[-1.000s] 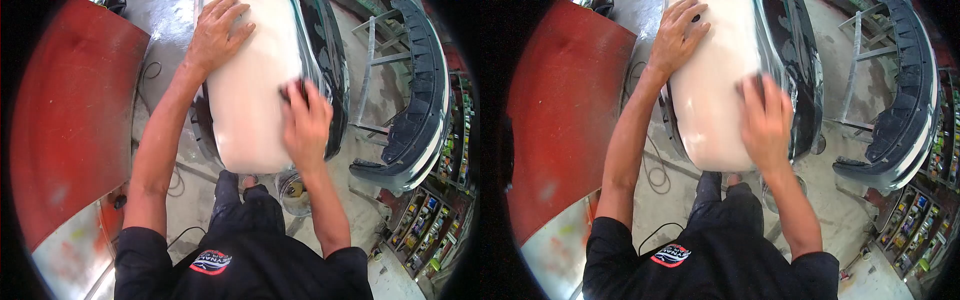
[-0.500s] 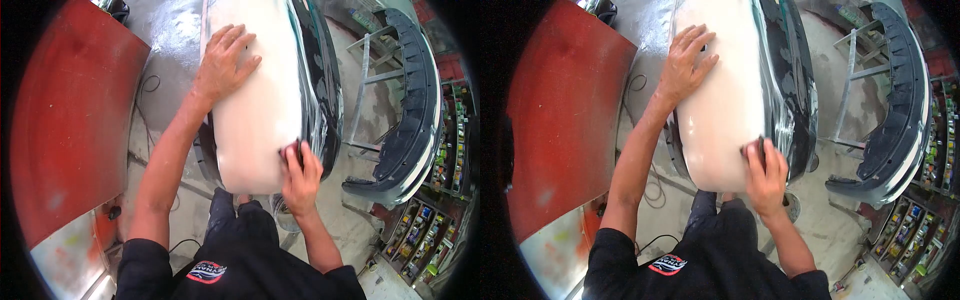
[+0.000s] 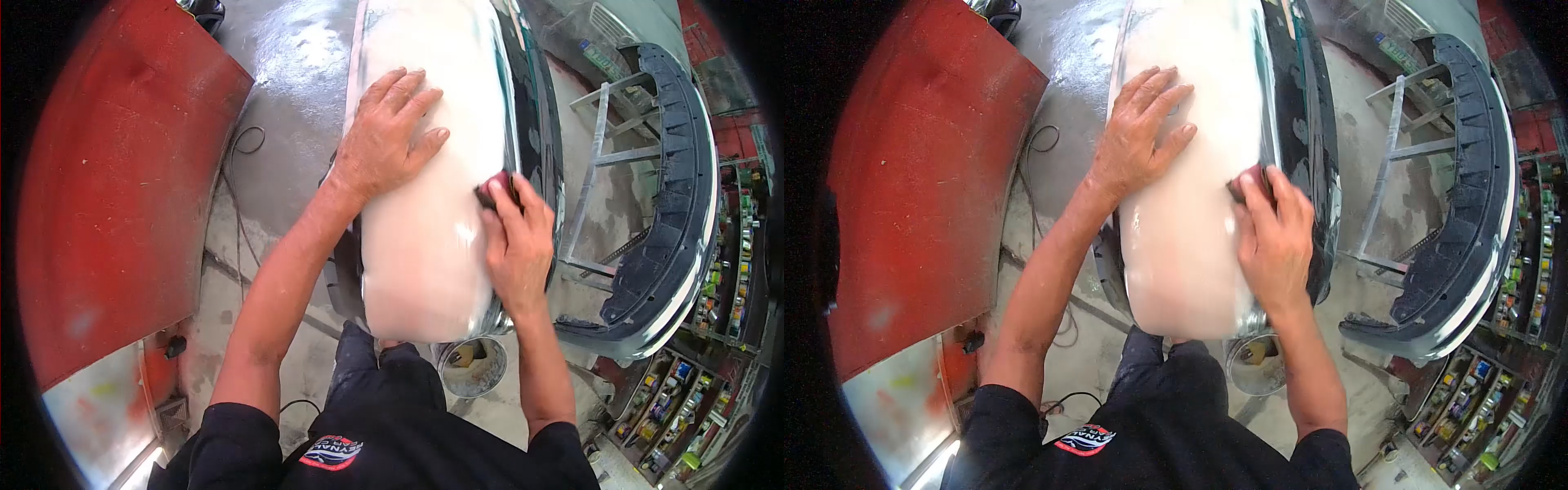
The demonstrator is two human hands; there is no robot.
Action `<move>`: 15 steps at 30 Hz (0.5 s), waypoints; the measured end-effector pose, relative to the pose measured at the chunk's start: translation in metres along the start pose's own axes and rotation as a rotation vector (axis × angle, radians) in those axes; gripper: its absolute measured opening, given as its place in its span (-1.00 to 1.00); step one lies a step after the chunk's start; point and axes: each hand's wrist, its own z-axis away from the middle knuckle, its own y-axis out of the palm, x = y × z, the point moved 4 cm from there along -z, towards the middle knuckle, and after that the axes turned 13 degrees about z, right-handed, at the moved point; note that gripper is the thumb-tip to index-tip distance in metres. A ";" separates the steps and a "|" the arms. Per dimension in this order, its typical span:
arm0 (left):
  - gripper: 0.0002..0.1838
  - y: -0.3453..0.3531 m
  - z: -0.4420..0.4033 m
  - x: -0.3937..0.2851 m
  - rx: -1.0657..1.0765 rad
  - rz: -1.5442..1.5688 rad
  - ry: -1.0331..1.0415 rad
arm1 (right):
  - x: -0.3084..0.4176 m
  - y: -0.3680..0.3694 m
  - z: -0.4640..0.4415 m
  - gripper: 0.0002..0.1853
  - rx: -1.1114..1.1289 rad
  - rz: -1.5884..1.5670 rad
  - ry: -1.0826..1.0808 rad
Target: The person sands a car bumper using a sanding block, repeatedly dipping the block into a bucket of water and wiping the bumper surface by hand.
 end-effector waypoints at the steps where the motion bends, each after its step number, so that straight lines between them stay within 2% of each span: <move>1: -0.48 0.000 -0.001 0.000 0.003 0.002 -0.004 | -0.003 0.004 -0.013 -0.58 -0.002 -0.008 -0.011; 5: -0.49 -0.002 -0.003 0.000 0.017 0.013 -0.015 | -0.022 0.036 -0.113 -0.66 -0.095 -0.024 -0.034; 8: -0.49 -0.002 -0.002 -0.002 0.029 0.032 -0.027 | -0.021 0.034 -0.110 -0.67 -0.065 -0.018 -0.001; 11: -0.49 -0.004 -0.004 -0.001 0.035 0.036 -0.041 | -0.007 0.009 -0.051 -0.58 0.016 -0.005 -0.018; 14: -0.48 -0.004 -0.004 -0.003 0.046 0.045 -0.069 | -0.012 0.013 -0.058 -0.54 0.054 -0.002 -0.030; 15: -0.48 -0.005 -0.004 -0.004 0.048 0.053 -0.073 | -0.015 0.020 -0.080 -0.59 0.010 -0.032 -0.031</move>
